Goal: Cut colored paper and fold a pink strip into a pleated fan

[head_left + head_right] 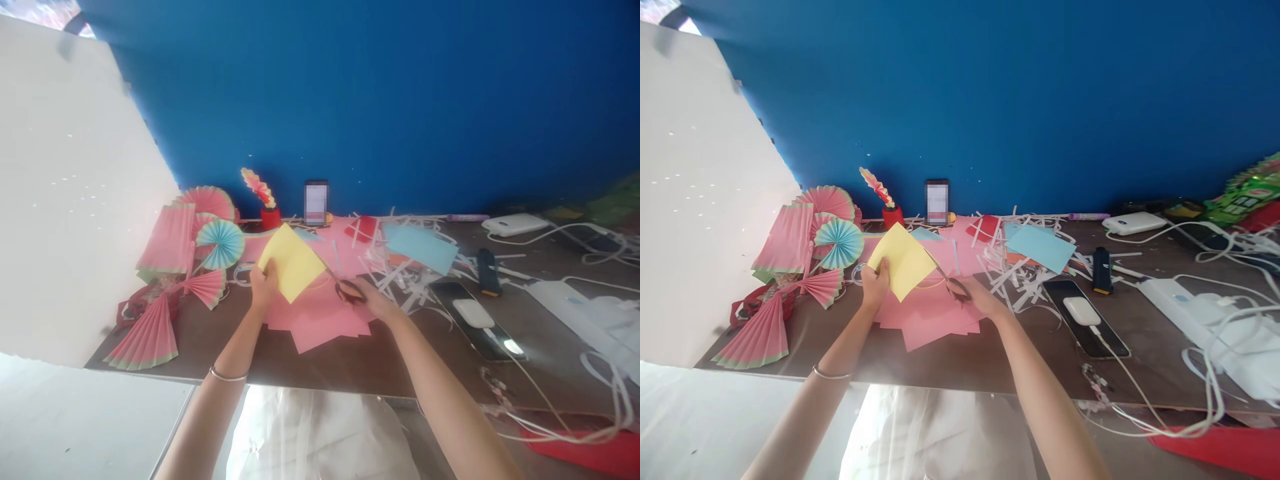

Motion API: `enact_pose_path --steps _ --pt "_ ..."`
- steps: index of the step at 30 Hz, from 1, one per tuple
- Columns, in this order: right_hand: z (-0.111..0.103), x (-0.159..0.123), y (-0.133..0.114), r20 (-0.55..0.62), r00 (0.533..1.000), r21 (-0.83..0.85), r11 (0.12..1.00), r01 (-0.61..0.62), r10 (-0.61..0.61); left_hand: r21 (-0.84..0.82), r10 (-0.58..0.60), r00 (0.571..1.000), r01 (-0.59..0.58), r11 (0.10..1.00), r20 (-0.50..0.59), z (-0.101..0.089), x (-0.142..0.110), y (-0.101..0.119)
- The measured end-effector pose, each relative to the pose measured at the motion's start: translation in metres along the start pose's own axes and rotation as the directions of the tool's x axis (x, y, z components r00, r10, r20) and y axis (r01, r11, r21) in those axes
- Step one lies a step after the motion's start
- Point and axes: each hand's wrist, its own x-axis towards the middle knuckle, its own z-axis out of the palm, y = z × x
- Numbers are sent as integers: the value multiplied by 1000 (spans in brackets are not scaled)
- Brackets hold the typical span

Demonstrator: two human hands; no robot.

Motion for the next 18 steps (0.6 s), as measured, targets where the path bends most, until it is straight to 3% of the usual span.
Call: enact_pose_path --steps 9,18 --pt "-1 1 1 3 1000 -21 1000 11 -11 67 68 998 -68 995 6 -2 1 2" --pt "-2 1 4 -2 1000 -19 1000 13 -13 69 32 999 -30 997 -33 -3 3 2"
